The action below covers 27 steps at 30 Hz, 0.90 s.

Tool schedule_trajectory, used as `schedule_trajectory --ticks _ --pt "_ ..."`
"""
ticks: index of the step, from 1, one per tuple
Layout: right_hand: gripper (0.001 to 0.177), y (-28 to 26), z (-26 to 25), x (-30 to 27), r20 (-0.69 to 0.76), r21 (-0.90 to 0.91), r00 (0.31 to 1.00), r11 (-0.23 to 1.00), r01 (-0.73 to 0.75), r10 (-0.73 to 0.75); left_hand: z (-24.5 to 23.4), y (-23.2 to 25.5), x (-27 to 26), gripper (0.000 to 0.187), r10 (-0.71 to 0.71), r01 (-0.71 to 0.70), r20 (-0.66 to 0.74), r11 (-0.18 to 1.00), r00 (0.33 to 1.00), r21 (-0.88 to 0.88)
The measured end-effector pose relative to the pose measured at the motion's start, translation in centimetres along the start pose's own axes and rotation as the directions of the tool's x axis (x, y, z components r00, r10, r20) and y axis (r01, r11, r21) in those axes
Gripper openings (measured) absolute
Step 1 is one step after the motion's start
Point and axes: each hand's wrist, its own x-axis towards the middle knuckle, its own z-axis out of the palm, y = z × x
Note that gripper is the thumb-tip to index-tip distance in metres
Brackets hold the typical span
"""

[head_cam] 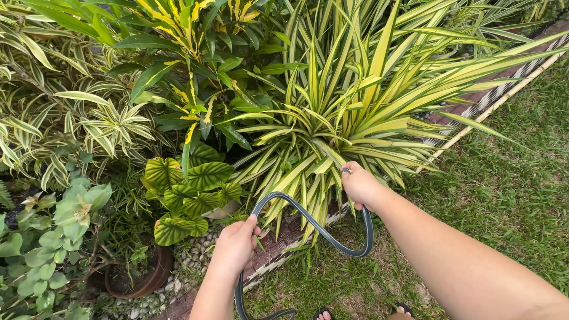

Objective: The person waters a variety of potted plants in an outdoor garden bed using a hose. They move the hose from plant to plant, directing water at the base and leaves of each plant.

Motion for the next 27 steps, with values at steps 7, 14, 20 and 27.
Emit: schedule_trajectory --ticks 7,14,20,27 --pt "0.030 -0.5 0.3 -0.8 -0.011 -0.027 0.999 0.999 -0.046 0.046 -0.3 -0.3 0.1 0.040 0.006 -0.006 0.018 1.000 1.000 -0.001" --pt "0.033 -0.2 0.8 -0.7 -0.025 -0.101 0.999 0.994 -0.042 0.039 -0.8 -1.8 1.5 0.039 0.025 -0.023 0.029 0.998 0.999 -0.064" --pt "0.031 -0.7 1.1 -1.4 -0.019 -0.072 0.998 0.995 -0.067 0.066 -1.1 -1.8 1.9 0.040 -0.023 0.025 0.021 0.997 1.000 -0.075" --pt "0.030 -0.2 1.2 -0.7 -0.032 -0.039 0.997 0.996 -0.075 0.074 -1.2 -1.9 2.0 0.040 -0.025 0.027 0.026 0.997 0.999 -0.068"
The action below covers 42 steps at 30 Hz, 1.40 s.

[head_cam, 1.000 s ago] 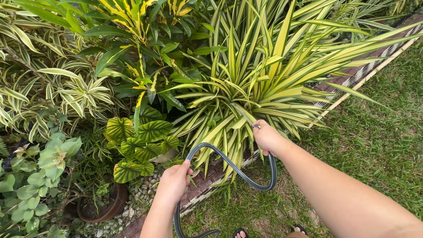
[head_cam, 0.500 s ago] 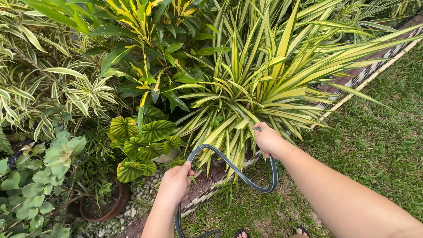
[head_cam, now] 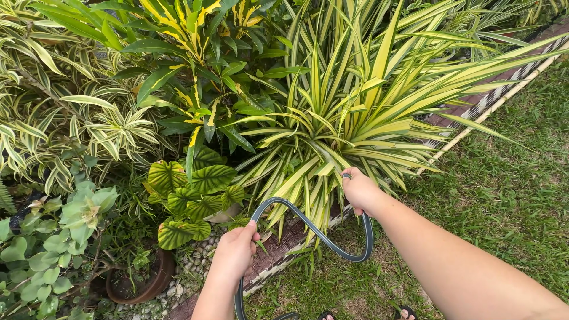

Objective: The person waters a variety of potted plants in an outdoor garden bed using a hose. They move the hose from plant to plant, directing water at the base and leaves of each plant.

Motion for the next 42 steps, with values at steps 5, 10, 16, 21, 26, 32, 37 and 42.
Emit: schedule_trajectory --ticks 5,10,16,21,26,32,37,42 --pt "0.035 0.6 -0.4 0.3 -0.035 0.048 0.999 0.999 -0.009 0.011 0.4 0.9 -1.1 0.039 0.033 -0.031 -0.016 0.995 0.999 0.098" --pt "0.034 0.2 -1.4 -1.6 -0.015 0.030 1.000 0.999 -0.012 0.012 1.0 1.4 -1.3 0.040 0.047 -0.048 0.008 0.990 0.999 0.135" --pt "0.036 1.1 -2.8 -2.3 0.005 0.024 1.000 1.000 0.000 0.000 2.3 1.2 0.1 0.040 0.052 -0.063 0.081 0.988 0.995 0.140" --pt "0.037 2.6 -4.6 -1.1 0.026 -0.173 1.000 0.985 0.013 -0.009 4.3 0.8 1.5 0.043 0.076 -0.101 0.132 0.975 0.988 0.198" --pt "0.040 3.3 -7.4 -2.3 0.071 -0.333 0.996 0.941 0.066 -0.045 7.5 2.7 0.4 0.045 -0.077 0.015 0.164 0.937 0.984 0.349" --pt "0.043 4.3 -11.2 -2.8 0.105 -0.347 0.994 0.935 0.068 -0.034 12.8 0.4 3.9 0.050 0.014 -0.115 0.197 0.852 0.980 0.512" --pt "0.041 6.1 -15.9 -0.3 0.155 -0.346 0.986 0.931 0.118 -0.067 17.8 1.7 3.9 0.050 0.074 -0.135 0.120 0.747 0.990 0.650" --pt "0.042 6.2 -22.8 1.1 0.197 -0.420 0.967 0.877 0.232 -0.162 24.0 4.5 1.6 0.046 0.168 -0.230 0.162 0.807 0.972 0.544"
